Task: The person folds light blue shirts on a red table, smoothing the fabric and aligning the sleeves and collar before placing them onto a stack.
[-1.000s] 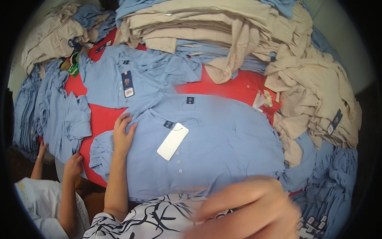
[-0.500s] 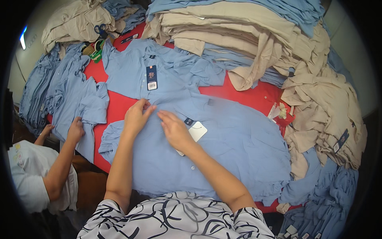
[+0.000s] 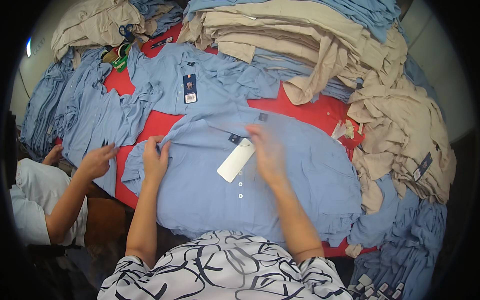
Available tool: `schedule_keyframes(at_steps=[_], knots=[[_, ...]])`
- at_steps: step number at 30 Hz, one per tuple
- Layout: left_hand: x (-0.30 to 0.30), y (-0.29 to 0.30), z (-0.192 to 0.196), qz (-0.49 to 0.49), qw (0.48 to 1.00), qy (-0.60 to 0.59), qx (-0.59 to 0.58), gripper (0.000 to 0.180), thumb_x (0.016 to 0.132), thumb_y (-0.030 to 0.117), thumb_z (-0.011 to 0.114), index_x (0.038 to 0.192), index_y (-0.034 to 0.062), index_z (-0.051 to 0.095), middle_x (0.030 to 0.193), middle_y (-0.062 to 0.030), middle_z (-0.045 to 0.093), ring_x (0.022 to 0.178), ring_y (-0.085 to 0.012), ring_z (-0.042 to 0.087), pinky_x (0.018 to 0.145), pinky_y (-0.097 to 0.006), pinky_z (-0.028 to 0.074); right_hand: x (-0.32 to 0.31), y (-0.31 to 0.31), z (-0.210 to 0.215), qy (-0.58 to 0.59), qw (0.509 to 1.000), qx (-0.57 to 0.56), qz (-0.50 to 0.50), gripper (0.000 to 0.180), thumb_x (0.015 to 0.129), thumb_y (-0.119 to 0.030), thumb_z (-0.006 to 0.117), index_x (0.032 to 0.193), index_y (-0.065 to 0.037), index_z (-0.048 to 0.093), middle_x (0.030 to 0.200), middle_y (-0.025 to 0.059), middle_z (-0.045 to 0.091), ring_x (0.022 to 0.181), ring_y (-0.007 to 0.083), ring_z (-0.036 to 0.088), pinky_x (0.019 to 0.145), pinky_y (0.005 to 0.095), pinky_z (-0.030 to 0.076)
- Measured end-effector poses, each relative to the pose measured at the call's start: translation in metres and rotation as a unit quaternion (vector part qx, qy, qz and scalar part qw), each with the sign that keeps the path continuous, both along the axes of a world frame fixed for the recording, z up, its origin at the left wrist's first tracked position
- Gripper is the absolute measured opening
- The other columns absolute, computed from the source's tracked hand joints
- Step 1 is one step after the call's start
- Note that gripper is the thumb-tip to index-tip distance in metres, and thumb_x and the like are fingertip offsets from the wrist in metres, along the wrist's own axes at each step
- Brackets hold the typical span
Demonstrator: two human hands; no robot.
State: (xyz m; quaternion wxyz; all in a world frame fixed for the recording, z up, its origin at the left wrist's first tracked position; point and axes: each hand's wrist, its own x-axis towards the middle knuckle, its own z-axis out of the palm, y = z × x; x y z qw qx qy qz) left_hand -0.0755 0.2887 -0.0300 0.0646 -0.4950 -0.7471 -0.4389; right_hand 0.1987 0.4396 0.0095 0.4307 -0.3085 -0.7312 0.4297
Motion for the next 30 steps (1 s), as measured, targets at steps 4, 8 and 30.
schedule_keyframes(at_steps=[4,8,30], knots=[[0.021,-0.027,0.019,-0.011,0.991,-0.132,0.026,0.013,0.089,0.006,0.064,0.097,0.0003,0.055,0.081,-0.0115,0.062,0.064,-0.0174,0.057,0.060,-0.027,0.043,0.078,-0.013,-0.001,-0.190,0.977,0.010,-0.100,0.018,0.090,-0.007,0.056,0.103,-0.001,0.066,0.109,0.0134,0.062,0.101,0.0292,0.057,0.090,0.0349,0.044],[0.029,-0.040,0.048,-0.012,0.988,-0.138,0.062,0.011,0.091,0.004,0.060,0.100,0.0001,0.056,0.083,-0.0110,0.063,0.065,-0.0120,0.057,0.060,-0.025,0.043,0.110,-0.023,-0.026,-0.309,0.931,0.131,-0.142,0.018,0.088,-0.011,0.061,0.102,-0.002,0.066,0.100,0.0142,0.062,0.098,0.0318,0.055,0.087,0.0386,0.044],[0.013,-0.430,0.163,-0.089,0.958,-0.084,0.259,0.021,0.076,0.023,0.068,0.070,0.0032,0.062,0.064,-0.0071,0.061,0.057,-0.0152,0.057,0.054,-0.025,0.042,0.098,-0.306,0.073,-0.119,0.950,-0.205,0.204,0.012,0.095,-0.012,0.059,0.096,-0.001,0.056,0.090,0.0054,0.064,0.080,0.0113,0.057,0.074,0.0249,0.047]])
